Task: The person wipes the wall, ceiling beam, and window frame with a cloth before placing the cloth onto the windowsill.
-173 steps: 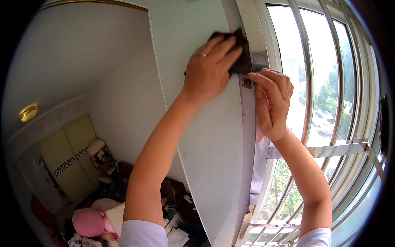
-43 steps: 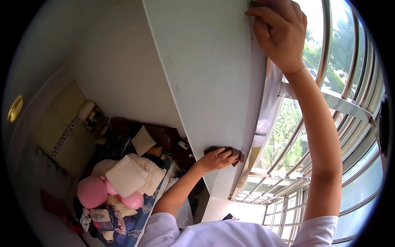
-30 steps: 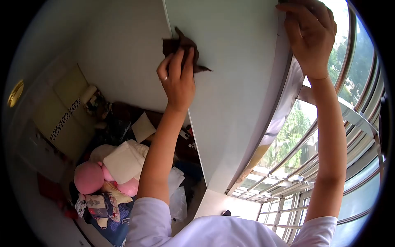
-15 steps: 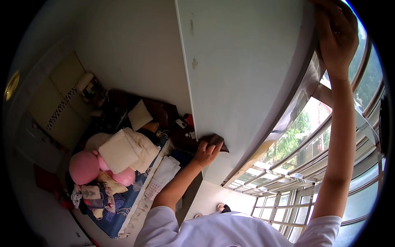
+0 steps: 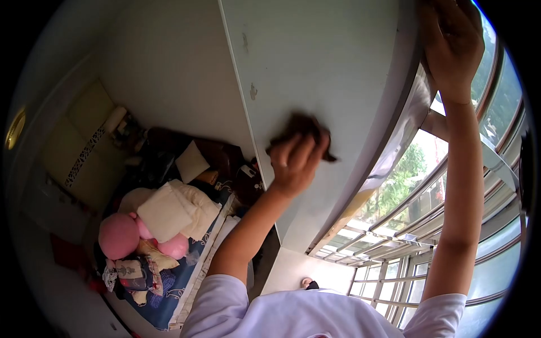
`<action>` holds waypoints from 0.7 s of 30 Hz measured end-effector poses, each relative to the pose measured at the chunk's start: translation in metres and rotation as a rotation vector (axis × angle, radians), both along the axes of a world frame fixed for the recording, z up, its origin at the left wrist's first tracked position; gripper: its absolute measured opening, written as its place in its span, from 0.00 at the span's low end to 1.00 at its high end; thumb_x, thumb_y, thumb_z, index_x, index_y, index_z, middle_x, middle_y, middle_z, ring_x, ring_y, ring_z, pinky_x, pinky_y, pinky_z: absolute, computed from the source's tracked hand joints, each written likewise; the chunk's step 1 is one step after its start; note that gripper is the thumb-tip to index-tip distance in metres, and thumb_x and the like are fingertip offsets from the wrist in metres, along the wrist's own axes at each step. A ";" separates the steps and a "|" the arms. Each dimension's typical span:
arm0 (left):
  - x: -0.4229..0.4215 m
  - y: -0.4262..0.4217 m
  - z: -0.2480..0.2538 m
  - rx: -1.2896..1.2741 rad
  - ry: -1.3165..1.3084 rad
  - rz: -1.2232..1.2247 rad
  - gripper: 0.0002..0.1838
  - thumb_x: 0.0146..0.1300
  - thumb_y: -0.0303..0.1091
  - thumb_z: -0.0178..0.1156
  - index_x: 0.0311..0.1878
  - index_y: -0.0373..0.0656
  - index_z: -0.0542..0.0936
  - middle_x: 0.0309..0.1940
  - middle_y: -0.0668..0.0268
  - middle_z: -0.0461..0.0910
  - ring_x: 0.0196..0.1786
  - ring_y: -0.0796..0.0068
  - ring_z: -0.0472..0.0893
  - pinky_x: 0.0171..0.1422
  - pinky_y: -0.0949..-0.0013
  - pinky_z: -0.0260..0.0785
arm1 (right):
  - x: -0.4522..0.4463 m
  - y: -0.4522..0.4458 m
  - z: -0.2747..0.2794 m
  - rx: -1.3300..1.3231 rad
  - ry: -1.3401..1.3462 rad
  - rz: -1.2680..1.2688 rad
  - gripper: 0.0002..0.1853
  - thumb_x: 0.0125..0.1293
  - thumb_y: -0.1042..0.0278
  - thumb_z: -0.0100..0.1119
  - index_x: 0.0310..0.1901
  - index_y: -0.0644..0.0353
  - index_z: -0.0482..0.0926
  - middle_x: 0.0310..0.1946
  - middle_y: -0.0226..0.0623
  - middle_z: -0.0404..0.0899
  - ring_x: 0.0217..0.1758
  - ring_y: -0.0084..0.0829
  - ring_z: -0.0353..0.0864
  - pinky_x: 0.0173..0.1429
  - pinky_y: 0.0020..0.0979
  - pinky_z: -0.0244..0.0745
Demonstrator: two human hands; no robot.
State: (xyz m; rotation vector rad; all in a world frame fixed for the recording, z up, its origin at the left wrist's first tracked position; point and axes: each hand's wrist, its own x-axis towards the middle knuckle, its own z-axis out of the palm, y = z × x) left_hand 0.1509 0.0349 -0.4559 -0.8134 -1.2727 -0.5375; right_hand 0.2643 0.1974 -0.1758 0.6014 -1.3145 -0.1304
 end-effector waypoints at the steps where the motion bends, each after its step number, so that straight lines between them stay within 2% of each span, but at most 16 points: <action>1: 0.011 0.002 -0.043 -0.111 -0.040 -0.045 0.13 0.56 0.36 0.68 0.46 0.58 0.87 0.53 0.76 0.74 0.58 0.70 0.70 0.58 0.67 0.62 | 0.001 0.002 0.002 0.013 0.009 -0.027 0.09 0.55 0.84 0.49 0.31 0.65 0.80 0.42 0.36 0.71 0.46 0.29 0.70 0.45 0.27 0.65; 4: 0.034 -0.006 -0.149 -0.504 -0.103 -0.122 0.14 0.59 0.41 0.66 0.49 0.61 0.84 0.53 0.79 0.72 0.59 0.76 0.68 0.63 0.69 0.60 | 0.009 0.008 0.005 0.063 0.019 -0.179 0.09 0.53 0.85 0.50 0.30 0.64 0.80 0.41 0.37 0.73 0.45 0.30 0.70 0.44 0.27 0.66; 5: 0.033 -0.009 -0.182 -0.571 -0.053 -0.160 0.12 0.59 0.43 0.65 0.47 0.62 0.84 0.51 0.80 0.70 0.57 0.78 0.68 0.61 0.69 0.61 | 0.000 0.004 0.003 0.052 0.074 -0.018 0.09 0.51 0.84 0.51 0.30 0.63 0.81 0.39 0.37 0.74 0.45 0.31 0.70 0.44 0.28 0.66; 7: 0.037 -0.013 -0.188 -0.635 -0.001 -0.204 0.11 0.59 0.45 0.65 0.45 0.62 0.84 0.50 0.82 0.69 0.56 0.80 0.67 0.60 0.68 0.62 | 0.001 0.005 0.005 0.061 0.075 -0.036 0.09 0.50 0.84 0.52 0.29 0.62 0.81 0.38 0.37 0.75 0.45 0.32 0.71 0.44 0.29 0.66; 8: 0.031 -0.018 -0.189 -0.751 0.021 -0.209 0.11 0.59 0.45 0.65 0.45 0.61 0.84 0.50 0.81 0.69 0.56 0.80 0.67 0.59 0.70 0.63 | 0.004 0.006 0.007 0.074 0.080 -0.051 0.09 0.49 0.84 0.52 0.29 0.62 0.81 0.37 0.36 0.76 0.44 0.33 0.71 0.44 0.31 0.66; 9: 0.027 -0.021 -0.177 -0.869 0.047 -0.214 0.10 0.59 0.45 0.66 0.44 0.60 0.83 0.50 0.81 0.68 0.55 0.80 0.67 0.58 0.72 0.64 | 0.008 0.002 0.009 0.114 0.136 -0.133 0.08 0.47 0.82 0.54 0.27 0.61 0.81 0.35 0.36 0.77 0.42 0.35 0.72 0.46 0.34 0.65; 11: 0.019 -0.019 -0.134 -0.741 0.033 -0.233 0.12 0.58 0.45 0.68 0.45 0.58 0.83 0.50 0.80 0.68 0.57 0.77 0.67 0.59 0.70 0.65 | 0.005 0.005 0.008 0.088 0.147 -0.159 0.08 0.47 0.82 0.54 0.26 0.60 0.81 0.34 0.36 0.77 0.41 0.35 0.72 0.46 0.35 0.65; 13: 0.003 -0.022 -0.071 -0.543 0.071 -0.163 0.14 0.55 0.42 0.71 0.45 0.57 0.84 0.53 0.76 0.69 0.60 0.68 0.66 0.60 0.59 0.66 | 0.006 0.004 0.005 0.025 0.117 -0.155 0.07 0.45 0.81 0.55 0.25 0.60 0.81 0.33 0.36 0.78 0.40 0.37 0.73 0.48 0.37 0.64; 14: -0.008 -0.025 -0.039 -0.442 0.103 -0.120 0.12 0.57 0.38 0.69 0.46 0.57 0.84 0.54 0.73 0.71 0.59 0.63 0.66 0.60 0.57 0.65 | 0.008 0.003 0.004 0.020 0.112 -0.164 0.07 0.45 0.81 0.55 0.25 0.60 0.81 0.33 0.36 0.78 0.40 0.37 0.73 0.48 0.37 0.64; 17: 0.001 -0.010 0.080 -0.140 0.032 0.024 0.14 0.63 0.30 0.62 0.51 0.54 0.85 0.55 0.68 0.74 0.57 0.61 0.68 0.61 0.61 0.62 | 0.010 0.000 0.007 0.057 0.117 -0.212 0.07 0.44 0.80 0.56 0.25 0.59 0.81 0.31 0.35 0.78 0.38 0.39 0.74 0.47 0.38 0.64; 18: 0.005 -0.005 0.100 -0.067 0.001 0.026 0.15 0.64 0.27 0.60 0.52 0.52 0.85 0.55 0.67 0.75 0.57 0.62 0.69 0.60 0.63 0.62 | 0.008 0.000 0.008 0.058 0.114 -0.217 0.07 0.44 0.80 0.56 0.25 0.59 0.81 0.31 0.35 0.78 0.38 0.39 0.74 0.47 0.38 0.64; 20: 0.006 0.011 0.095 0.007 0.025 0.052 0.16 0.64 0.25 0.59 0.53 0.50 0.85 0.56 0.67 0.75 0.57 0.64 0.69 0.60 0.64 0.62 | 0.003 0.004 0.008 0.088 0.154 -0.122 0.07 0.44 0.80 0.56 0.25 0.59 0.80 0.31 0.36 0.78 0.38 0.39 0.74 0.46 0.38 0.64; 21: 0.013 0.014 0.081 -0.039 0.021 0.039 0.14 0.64 0.27 0.60 0.51 0.51 0.86 0.56 0.69 0.75 0.57 0.65 0.69 0.59 0.65 0.61 | 0.004 0.003 0.007 0.086 0.147 -0.125 0.07 0.44 0.80 0.56 0.25 0.59 0.80 0.31 0.36 0.78 0.38 0.39 0.74 0.46 0.38 0.64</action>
